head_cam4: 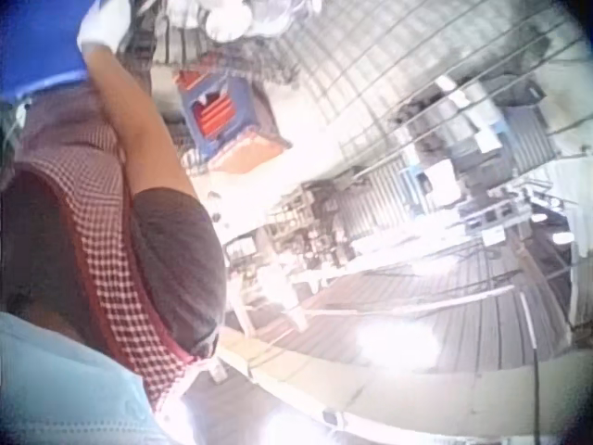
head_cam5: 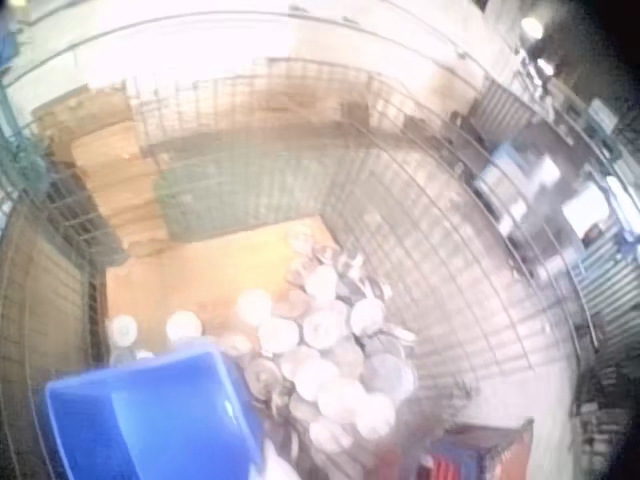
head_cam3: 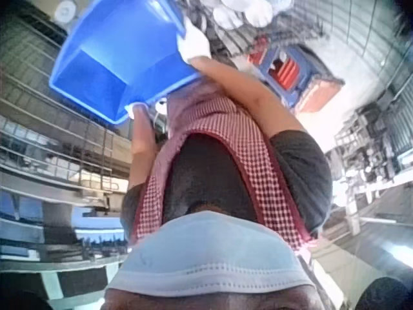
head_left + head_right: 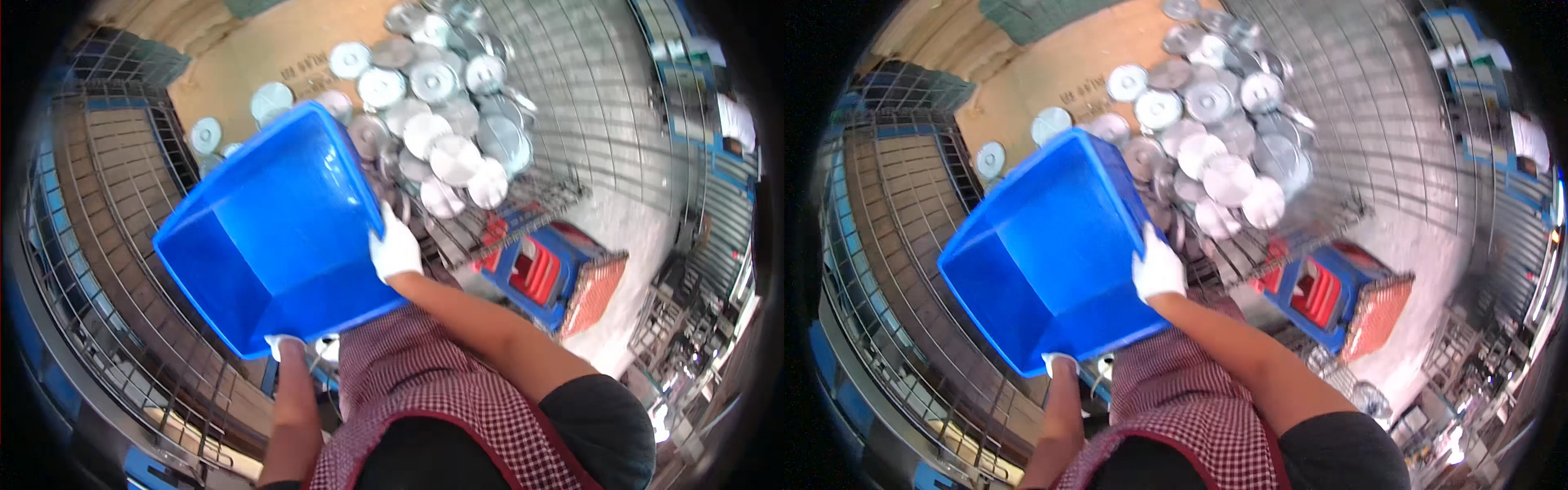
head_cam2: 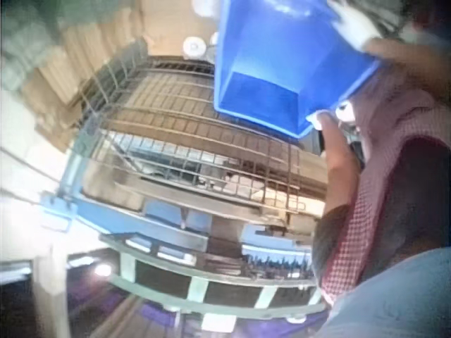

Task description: The person forms metal parts using a mechanical press, then organizes the finished parts into blue plastic bins and metal wire crates by hand.

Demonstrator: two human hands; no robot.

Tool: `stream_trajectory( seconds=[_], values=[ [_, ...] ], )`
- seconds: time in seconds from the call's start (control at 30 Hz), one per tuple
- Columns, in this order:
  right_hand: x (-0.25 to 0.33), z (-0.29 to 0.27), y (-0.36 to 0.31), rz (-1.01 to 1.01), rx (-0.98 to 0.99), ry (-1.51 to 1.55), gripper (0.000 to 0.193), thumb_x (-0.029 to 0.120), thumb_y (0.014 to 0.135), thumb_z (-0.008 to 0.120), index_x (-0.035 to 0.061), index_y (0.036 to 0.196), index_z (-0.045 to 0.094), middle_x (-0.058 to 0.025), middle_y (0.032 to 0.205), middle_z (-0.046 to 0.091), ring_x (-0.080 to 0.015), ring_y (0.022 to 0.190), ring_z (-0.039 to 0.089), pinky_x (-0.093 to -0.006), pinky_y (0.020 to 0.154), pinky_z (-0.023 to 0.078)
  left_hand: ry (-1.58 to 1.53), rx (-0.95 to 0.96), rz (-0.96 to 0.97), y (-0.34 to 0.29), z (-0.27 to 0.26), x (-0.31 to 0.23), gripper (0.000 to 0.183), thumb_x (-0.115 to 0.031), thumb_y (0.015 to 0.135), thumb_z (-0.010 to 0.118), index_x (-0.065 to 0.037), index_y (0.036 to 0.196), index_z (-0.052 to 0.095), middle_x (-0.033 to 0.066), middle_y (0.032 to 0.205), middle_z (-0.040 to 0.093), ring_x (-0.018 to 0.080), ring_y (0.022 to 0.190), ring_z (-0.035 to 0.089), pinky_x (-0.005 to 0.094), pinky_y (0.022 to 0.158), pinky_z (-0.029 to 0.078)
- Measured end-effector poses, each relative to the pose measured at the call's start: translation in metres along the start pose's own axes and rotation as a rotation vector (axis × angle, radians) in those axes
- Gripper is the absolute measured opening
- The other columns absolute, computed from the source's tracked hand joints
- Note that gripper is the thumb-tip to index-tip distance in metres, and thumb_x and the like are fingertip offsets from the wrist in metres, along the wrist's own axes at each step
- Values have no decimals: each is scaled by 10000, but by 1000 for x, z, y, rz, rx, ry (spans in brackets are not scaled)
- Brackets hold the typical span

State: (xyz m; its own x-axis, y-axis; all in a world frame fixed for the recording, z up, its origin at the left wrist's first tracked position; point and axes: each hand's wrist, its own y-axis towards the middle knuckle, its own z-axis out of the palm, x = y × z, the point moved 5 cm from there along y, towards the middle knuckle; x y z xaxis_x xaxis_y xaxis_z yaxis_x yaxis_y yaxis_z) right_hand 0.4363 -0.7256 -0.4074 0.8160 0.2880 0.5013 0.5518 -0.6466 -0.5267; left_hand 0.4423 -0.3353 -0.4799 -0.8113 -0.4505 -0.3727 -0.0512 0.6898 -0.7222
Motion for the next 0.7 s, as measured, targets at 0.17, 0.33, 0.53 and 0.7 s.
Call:
stream_trajectory(
  seconds=[0.17,0.33,0.53,0.7],
  values=[
    [2,-14,-6,135,207,-12,668,335,885,595,44,1438,358,-211,1004,638,-349,959,637,-441,841,504,243,73,121,7,-26,-10,540,-448,902,591,-17,1228,595,109,1252,617,279,1077,614,447,967,467],
    [-65,-21,-16,270,117,586,676,485,879,573,16,1357,479,-218,1270,581,-329,1128,598,-375,970,451,1168,-255,1547,-116,-4,-24,587,-278,854,675,13,1325,481,237,1335,510,382,1215,507,452,1030,408],
    [-197,56,37,627,437,73,616,518,863,539,75,1289,569,-187,1282,584,-321,1198,557,-423,1011,421,1445,715,1793,-160,41,54,305,-223,968,398,-125,1048,676,117,1046,675,325,949,618,468,829,453],
    [-171,77,95,305,95,-201,433,381,851,631,169,1228,608,-140,1141,648,-294,1057,632,-426,883,507,1403,755,1792,-144,36,52,280,-219,956,433,-113,1033,680,121,1052,678,313,934,628,445,813,460]
  ],
)
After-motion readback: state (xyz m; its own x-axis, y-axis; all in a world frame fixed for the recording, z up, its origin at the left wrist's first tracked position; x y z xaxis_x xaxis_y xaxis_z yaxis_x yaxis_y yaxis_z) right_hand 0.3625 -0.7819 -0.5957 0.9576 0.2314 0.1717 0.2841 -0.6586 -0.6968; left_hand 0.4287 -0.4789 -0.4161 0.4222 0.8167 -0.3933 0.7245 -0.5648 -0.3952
